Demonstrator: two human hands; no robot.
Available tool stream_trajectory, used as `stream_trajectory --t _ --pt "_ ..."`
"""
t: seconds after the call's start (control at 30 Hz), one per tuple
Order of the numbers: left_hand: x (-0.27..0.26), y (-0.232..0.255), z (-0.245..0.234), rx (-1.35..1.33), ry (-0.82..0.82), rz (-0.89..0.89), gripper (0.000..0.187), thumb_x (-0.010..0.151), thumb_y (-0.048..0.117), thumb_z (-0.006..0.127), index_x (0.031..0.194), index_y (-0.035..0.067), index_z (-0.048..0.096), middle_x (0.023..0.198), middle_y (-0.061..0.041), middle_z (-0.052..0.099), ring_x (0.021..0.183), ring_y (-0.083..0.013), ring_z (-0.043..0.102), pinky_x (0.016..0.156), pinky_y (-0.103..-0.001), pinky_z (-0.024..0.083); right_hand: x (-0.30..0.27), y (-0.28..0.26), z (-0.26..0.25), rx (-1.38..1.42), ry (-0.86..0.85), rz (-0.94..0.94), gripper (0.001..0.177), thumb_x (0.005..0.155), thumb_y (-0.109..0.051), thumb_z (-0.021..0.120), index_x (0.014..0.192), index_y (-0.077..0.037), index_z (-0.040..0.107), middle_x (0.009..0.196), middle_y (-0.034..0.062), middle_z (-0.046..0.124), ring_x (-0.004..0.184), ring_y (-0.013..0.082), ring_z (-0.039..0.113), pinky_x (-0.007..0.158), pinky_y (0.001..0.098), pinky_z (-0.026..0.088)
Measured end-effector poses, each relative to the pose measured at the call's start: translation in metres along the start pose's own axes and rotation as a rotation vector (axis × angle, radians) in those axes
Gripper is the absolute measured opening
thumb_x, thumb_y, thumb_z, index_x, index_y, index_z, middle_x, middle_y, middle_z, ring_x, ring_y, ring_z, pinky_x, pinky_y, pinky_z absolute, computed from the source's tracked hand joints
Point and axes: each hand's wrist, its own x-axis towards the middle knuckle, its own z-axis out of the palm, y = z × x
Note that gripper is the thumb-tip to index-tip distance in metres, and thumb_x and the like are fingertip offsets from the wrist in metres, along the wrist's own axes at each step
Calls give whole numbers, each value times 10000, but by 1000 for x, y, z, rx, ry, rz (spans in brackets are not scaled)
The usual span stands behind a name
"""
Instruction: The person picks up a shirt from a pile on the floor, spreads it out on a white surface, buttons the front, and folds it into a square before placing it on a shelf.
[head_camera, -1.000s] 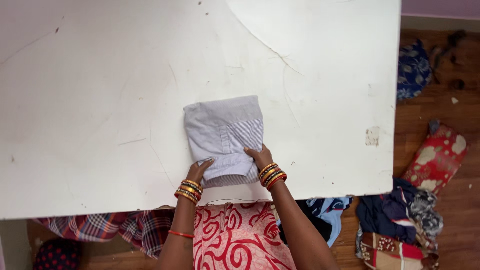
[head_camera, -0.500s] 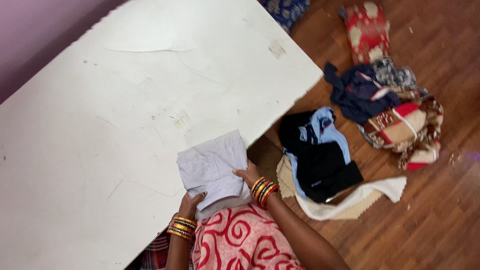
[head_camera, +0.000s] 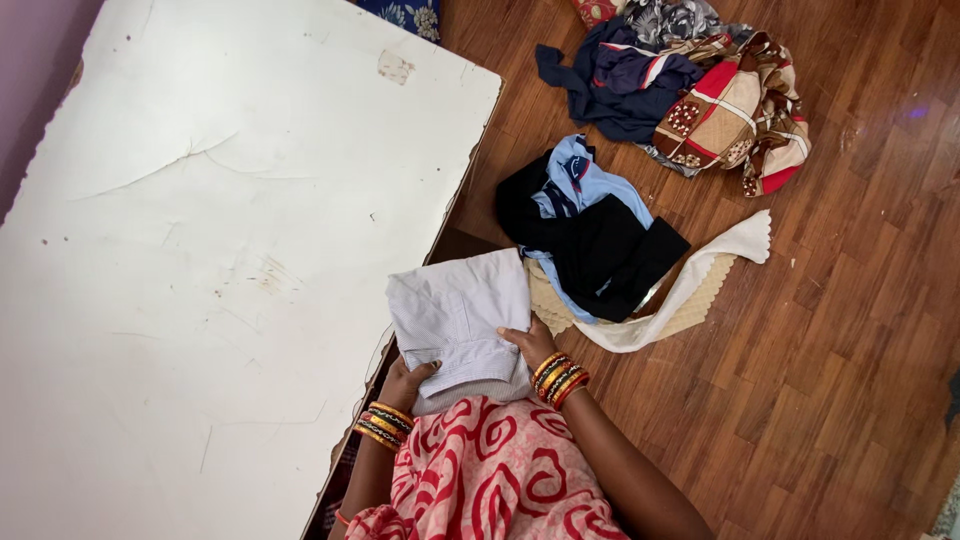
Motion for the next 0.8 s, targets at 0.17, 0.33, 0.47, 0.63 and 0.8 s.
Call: stream_trajectory --t 0.17,0.33,0.47,0.63,0.8 --pt "38 7 34 35 -49 -51 500 808 77 711 1262 -53 546 1094 -161 741 888 -231 722 824 -370 592 27 -3 -39 71 45 27 633 792 -207 788 1336 36 574 1224 180 718 1078 259 706 958 368 550" --pt "85 28 68 63 -50 5 488 830 74 714 1260 -98 559 1077 -186 740 875 -236 712 827 -373 584 72 -42 -71 123 -11 -19 659 793 -220 790 1368 6 563 1266 156 705 1125 241 684 991 350 519" --pt "129 54 111 -4 -27 45 484 818 49 698 1260 -90 558 1090 -167 741 886 -216 718 847 -345 589 118 -100 -108 71 -5 -3 653 788 -194 780 1375 1 570 1242 166 713 1094 264 697 967 371 539" --pt "196 88 165 -28 -73 102 450 820 28 696 1226 -115 565 1076 -187 732 877 -223 715 831 -350 601 160 -175 -160 87 -19 -73 632 798 -183 774 1365 3 564 1234 161 706 1090 255 691 954 368 546" --pt "225 121 200 -72 -121 192 427 853 11 704 1224 -140 558 1063 -195 710 865 -221 693 810 -352 590 192 -220 -189 131 -67 -81 605 809 -202 774 1333 31 580 1185 188 717 1039 280 703 925 390 562"
